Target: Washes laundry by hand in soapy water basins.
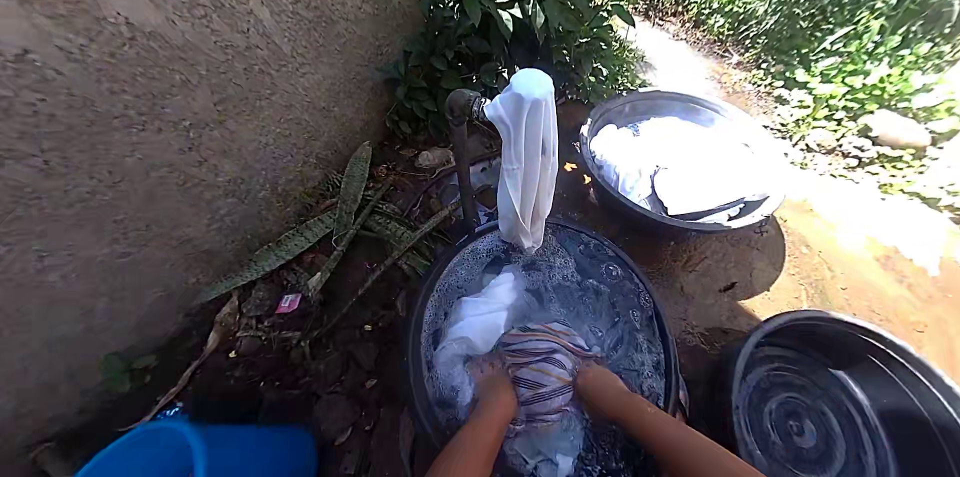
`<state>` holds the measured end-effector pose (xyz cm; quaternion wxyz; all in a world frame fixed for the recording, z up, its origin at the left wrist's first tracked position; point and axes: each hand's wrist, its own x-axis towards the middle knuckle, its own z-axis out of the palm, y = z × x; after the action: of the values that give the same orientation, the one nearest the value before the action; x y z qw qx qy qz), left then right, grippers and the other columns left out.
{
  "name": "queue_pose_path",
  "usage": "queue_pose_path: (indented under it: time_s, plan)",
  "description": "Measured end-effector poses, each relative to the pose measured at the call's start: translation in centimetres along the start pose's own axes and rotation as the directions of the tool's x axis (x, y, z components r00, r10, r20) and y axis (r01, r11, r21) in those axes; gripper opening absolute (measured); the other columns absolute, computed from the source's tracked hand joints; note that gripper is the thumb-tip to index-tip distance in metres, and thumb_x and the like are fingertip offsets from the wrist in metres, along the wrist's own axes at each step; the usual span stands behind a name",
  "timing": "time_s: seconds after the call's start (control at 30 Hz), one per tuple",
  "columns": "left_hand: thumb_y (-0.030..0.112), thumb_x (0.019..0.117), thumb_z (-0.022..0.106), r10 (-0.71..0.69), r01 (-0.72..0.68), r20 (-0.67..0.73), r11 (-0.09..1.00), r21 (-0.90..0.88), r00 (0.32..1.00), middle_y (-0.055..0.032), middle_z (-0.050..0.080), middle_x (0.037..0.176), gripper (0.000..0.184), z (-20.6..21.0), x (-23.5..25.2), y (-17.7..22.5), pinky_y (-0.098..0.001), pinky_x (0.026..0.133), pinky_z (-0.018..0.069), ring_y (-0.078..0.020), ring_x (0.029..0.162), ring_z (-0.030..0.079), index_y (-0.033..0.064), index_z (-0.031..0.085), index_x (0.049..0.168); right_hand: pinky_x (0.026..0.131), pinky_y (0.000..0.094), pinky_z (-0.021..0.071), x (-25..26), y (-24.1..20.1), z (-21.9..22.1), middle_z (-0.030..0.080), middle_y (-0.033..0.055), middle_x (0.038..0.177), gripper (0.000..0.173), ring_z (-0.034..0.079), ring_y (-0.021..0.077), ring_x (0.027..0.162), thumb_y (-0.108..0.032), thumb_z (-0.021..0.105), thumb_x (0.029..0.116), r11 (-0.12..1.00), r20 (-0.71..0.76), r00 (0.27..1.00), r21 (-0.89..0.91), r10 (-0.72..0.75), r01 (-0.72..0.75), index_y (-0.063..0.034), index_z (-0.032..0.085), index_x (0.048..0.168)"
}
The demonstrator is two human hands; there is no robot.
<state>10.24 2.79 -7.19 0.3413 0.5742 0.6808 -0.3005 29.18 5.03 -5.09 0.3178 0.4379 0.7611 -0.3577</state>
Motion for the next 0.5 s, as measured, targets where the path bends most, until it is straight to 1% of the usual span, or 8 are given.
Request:
queue_pose_path:
  time_s: [0.07,0.1,0.13,0.2,0.27,0.33,0.43,0.5]
  plan:
    - [0.027,0.1005,0.061,-0.009,0.01,0.019,0.997,-0.074,1.0,-0.0312,0.017,0.165,0.078,0.7,0.0,0.1,-0.067,0.122,0.0105,-0.0498,0.154,0.014,-0.0097,0.022,0.157,0.114,0.0651,0.0354,0.1,-0.7,0.6,0.043,0.0312,0.153,0.045,0.041,0.0475,0.143,-0.008,0.052,0.1035,0.987,0.088,0.987,0.068,0.138,-0.144,0.0101,0.048,0.144]
    - [0.028,0.1032,0.057,0.005,-0.002,0.053,0.998,-0.064,0.999,-0.0325,0.025,0.162,0.07,0.3,-0.1,-0.1,-0.0682,0.12,0.0159,-0.0508,0.151,0.021,-0.0109,0.031,0.154,0.116,0.0649,0.0321,0.2,-0.5,0.5,0.04,0.0296,0.156,0.05,0.038,0.0462,0.146,-0.011,0.051,0.1046,0.98,0.097,0.979,0.073,0.18,-0.188,0.0076,0.042,0.15]
    - [0.03,0.1039,0.056,0.026,-0.024,0.111,1.0,-0.015,0.993,-0.0333,0.036,0.157,0.062,-0.2,-0.5,-0.4,-0.0689,0.116,0.026,-0.051,0.147,0.032,-0.0115,0.042,0.148,0.114,0.067,0.0337,-0.2,-0.2,0.2,0.043,0.03,0.154,0.05,0.041,0.0472,0.143,-0.016,0.053,0.1044,0.979,0.104,0.975,0.034,0.195,-0.199,0.0073,0.045,0.148]
    - [0.034,0.1009,0.059,0.054,-0.084,0.225,0.988,0.128,0.973,-0.03,0.052,0.145,0.052,-3.2,-1.5,-1.9,-0.0688,0.108,0.0371,-0.0471,0.138,0.047,-0.0076,0.06,0.132,0.104,0.0707,0.041,-2.3,1.0,-2.1,0.059,0.0299,0.136,0.044,0.053,0.0489,0.131,-0.028,0.064,0.0977,0.986,0.06,0.988,-0.098,0.14,-0.134,0.0067,0.065,0.124]
    - [0.048,0.0963,0.064,0.065,-0.124,0.258,0.968,0.218,0.964,-0.0285,0.06,0.136,0.056,-7.1,-2.9,-4.0,-0.076,0.106,0.0315,-0.0475,0.132,0.051,-0.002,0.068,0.123,0.097,0.0695,0.0453,-6.3,3.5,-6.0,0.068,0.0264,0.116,0.046,0.061,0.0471,0.119,-0.043,0.063,0.099,0.99,-0.048,0.998,-0.131,0.046,-0.052,0.0015,0.072,0.106]
    - [0.062,0.1007,0.049,0.071,-0.133,0.267,0.966,0.22,0.961,-0.0293,0.06,0.135,0.072,-11.0,-6.4,-6.7,-0.0759,0.108,0.0278,-0.0475,0.133,0.051,-0.0031,0.067,0.125,0.087,0.0655,0.0484,-12.1,5.2,-10.1,0.07,0.0221,0.093,0.048,0.067,0.0423,0.097,-0.047,0.063,0.0994,1.0,-0.191,0.981,-0.015,0.011,-0.014,-0.0002,0.072,0.096]
    - [0.074,0.1005,0.027,0.154,-0.166,0.185,0.985,0.047,0.971,-0.0286,0.056,0.142,0.092,-15.6,-11.0,-11.4,-0.0688,0.114,0.0297,-0.0441,0.139,0.048,-0.0033,0.059,0.138,0.064,0.0411,0.0454,-20.4,5.8,-14.0,0.058,0.0039,0.067,0.04,0.055,0.0163,0.063,-0.042,0.069,0.0973,0.974,-0.443,0.896,0.184,-0.039,0.134,-0.0055,0.069,0.083]
    - [0.072,0.1013,0.025,0.253,-0.252,0.015,0.967,-0.034,0.967,-0.0318,0.063,0.125,0.093,-18.9,-14.8,-13.3,-0.0683,0.106,0.0368,-0.0461,0.126,0.057,-0.0094,0.065,0.121,0.055,0.0275,0.0384,-24.7,4.5,-15.6,0.053,-0.0068,0.059,0.032,0.047,0.003,0.055,-0.036,0.071,0.0939,0.946,-0.603,0.792,0.191,-0.098,0.263,-0.0128,0.069,0.072]
